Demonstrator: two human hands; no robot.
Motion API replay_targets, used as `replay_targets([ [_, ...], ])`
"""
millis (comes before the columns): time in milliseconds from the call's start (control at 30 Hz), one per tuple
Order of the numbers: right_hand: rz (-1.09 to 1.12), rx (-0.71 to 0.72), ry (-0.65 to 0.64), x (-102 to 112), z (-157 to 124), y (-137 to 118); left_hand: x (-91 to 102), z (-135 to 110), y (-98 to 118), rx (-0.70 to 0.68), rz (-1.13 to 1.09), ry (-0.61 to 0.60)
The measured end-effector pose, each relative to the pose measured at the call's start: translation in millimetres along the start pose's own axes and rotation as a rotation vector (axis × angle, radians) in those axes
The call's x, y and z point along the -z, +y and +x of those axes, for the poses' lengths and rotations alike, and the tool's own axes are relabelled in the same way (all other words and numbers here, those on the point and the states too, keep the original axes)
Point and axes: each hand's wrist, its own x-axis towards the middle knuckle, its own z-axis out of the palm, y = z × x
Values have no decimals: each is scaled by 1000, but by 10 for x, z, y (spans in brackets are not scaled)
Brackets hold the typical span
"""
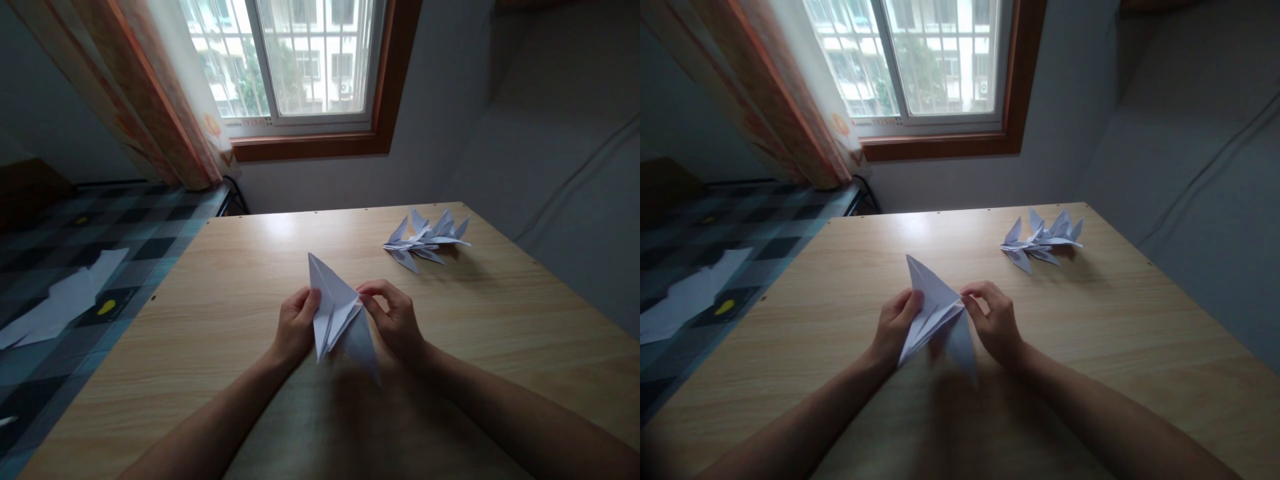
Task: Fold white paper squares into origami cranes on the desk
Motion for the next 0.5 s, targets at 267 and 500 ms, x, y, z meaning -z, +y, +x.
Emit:
replay_targets([
  [267, 193, 28, -111, -66, -109, 18, -9, -18, 69, -110, 120, 196],
  [500, 151, 25, -199, -36, -88, 29, -17, -9, 64, -58, 69, 230],
])
